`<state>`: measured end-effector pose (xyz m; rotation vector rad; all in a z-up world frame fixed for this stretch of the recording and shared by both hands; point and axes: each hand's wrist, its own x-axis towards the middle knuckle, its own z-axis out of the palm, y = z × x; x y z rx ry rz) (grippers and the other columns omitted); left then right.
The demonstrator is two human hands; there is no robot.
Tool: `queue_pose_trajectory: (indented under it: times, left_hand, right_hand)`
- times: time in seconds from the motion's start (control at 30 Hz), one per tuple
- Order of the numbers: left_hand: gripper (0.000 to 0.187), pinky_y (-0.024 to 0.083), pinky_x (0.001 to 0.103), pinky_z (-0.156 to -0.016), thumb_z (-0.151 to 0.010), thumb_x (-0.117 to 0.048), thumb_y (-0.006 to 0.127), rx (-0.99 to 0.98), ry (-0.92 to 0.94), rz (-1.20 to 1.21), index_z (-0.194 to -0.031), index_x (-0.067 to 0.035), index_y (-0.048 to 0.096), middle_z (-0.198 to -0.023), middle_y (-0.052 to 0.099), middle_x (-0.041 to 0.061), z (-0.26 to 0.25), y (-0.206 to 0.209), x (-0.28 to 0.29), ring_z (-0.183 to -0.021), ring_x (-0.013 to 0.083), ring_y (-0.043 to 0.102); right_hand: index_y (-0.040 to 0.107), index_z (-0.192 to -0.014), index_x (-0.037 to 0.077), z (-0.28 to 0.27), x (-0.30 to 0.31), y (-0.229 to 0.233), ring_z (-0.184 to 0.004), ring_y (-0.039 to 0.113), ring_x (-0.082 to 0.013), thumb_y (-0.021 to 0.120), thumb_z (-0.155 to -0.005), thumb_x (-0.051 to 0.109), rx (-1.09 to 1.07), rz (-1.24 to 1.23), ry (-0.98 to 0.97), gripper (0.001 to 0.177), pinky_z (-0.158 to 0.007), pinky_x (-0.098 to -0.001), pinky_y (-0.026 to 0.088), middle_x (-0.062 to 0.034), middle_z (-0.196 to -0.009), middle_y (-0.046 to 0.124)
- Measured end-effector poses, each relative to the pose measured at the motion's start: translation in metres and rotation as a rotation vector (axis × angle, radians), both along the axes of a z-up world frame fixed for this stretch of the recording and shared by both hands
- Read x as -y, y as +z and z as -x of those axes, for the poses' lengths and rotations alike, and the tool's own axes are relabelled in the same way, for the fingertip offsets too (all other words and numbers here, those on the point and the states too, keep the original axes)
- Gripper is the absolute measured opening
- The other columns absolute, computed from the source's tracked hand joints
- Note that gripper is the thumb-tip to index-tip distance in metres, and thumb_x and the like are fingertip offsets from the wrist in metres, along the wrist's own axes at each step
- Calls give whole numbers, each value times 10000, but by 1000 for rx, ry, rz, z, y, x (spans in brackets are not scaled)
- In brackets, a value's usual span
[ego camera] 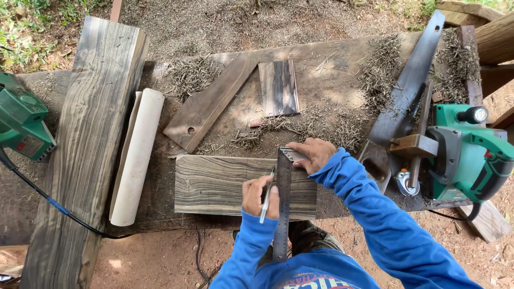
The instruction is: The person marks a wooden plank with a pen and a metal square ruler. They reference a printed document with diagrams and images, then continue to measure and mark lines on the wood.
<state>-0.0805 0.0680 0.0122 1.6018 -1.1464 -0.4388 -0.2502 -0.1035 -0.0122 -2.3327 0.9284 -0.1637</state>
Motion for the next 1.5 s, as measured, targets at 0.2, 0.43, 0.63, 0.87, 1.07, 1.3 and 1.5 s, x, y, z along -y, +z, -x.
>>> queue_pose_trajectory:
  times: [0.2,0.43,0.63,0.87,1.07,1.3,1.5]
  left_hand:
    - [263,532,379,-904,-837,-23,703,1,8,-64,-1099,-51,704,-1045,751,94,1,-10,11,-928,268,641]
    - [255,513,386,-920,-842,-52,728,36,1,-86,-1097,-68,716,-1045,757,70,-1,-3,16,-937,262,650]
    - [207,496,410,-846,-817,-74,721,69,-46,-175,-1023,-88,741,-957,753,61,-7,24,1,-880,272,633]
    - [73,517,384,-666,-742,-93,736,49,-125,-411,-808,-116,713,-761,701,66,-23,37,-37,-719,261,631]
    - [118,553,338,-686,-830,-53,719,-34,102,-289,-943,-68,691,-856,690,87,-30,45,-46,-746,231,670]
    - [159,567,312,-722,-861,-49,719,-84,201,-199,-1019,-55,700,-943,721,92,-31,41,-59,-807,205,707]
    - [177,585,304,-693,-862,-52,719,-150,218,-229,-1038,-52,707,-933,714,96,-33,33,-70,-789,183,716]
  right_hand:
    - [668,-1314,213,-2,1,3,-833,639,-329,794,-812,351,-48,-25,-13,536,-731,-448,521,-108,-877,639]
    - [676,-1312,203,1,1,-3,-828,637,-333,792,-813,328,-25,-17,-26,527,-731,-450,521,-114,-874,638]
    - [682,-1299,194,1,-1,-1,-819,634,-335,802,-811,332,7,28,-21,521,-714,-454,520,-114,-870,632]
    - [691,-1278,194,0,0,5,-801,631,-338,811,-803,326,12,15,-13,507,-702,-454,515,-116,-846,631]
    - [686,-1280,189,-11,-1,5,-812,634,-341,804,-809,315,46,3,-2,502,-714,-453,514,-113,-852,635]
    - [677,-1292,187,-42,-7,3,-820,622,-340,802,-818,326,24,8,4,510,-714,-457,504,-121,-850,610]
    - [663,-1311,173,-46,-9,-1,-792,605,-318,791,-835,325,54,53,28,516,-693,-444,499,-107,-829,592]
